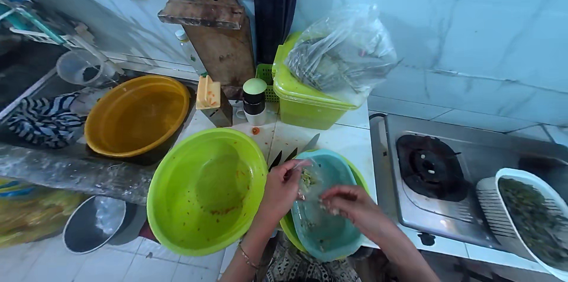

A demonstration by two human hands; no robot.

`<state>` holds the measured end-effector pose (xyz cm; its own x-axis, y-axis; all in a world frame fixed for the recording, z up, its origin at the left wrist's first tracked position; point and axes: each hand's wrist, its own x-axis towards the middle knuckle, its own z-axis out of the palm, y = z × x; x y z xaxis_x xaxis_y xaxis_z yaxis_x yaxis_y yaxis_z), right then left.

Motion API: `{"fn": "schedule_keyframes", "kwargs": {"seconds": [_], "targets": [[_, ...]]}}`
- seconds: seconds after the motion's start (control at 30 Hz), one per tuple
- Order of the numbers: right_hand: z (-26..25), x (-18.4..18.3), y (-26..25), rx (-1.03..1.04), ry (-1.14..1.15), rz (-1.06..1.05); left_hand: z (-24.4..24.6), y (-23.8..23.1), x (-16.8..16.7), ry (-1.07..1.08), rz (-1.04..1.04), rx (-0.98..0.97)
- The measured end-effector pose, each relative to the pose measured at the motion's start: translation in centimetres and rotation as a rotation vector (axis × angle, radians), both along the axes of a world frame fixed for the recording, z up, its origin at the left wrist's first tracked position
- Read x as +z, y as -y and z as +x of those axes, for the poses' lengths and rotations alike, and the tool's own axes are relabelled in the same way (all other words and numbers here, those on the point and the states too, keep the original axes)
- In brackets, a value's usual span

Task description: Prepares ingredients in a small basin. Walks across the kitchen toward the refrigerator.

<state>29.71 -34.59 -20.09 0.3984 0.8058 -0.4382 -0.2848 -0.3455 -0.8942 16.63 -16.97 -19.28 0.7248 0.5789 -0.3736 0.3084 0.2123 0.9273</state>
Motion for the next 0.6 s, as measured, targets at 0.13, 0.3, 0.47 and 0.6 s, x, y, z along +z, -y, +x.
{"fn": "schedule_keyframes", "kwargs": {"seconds": [0.13,0.3,0.47,0.6], "targets": [[-0.8,1.0,-3.9,-0.062,0.609,-0.054,1.1,1.4,0.6,0.056,-0.084,-0.052],[-1.1,5.7,-5.8,0.481,0.794,-0.386,1.2,1.0,0.7,0.036,-0.056,-0.026],[-1.0,1.8,-5.9,0.288,1.003,-0.155,0.7,0.5,0.7,0.048,-0.206,0.028],[-0.4,0.8,-4.8,0.129,0.892,0.085,0.2,0.3,0.5,0.074,-0.223,0.084]]}}
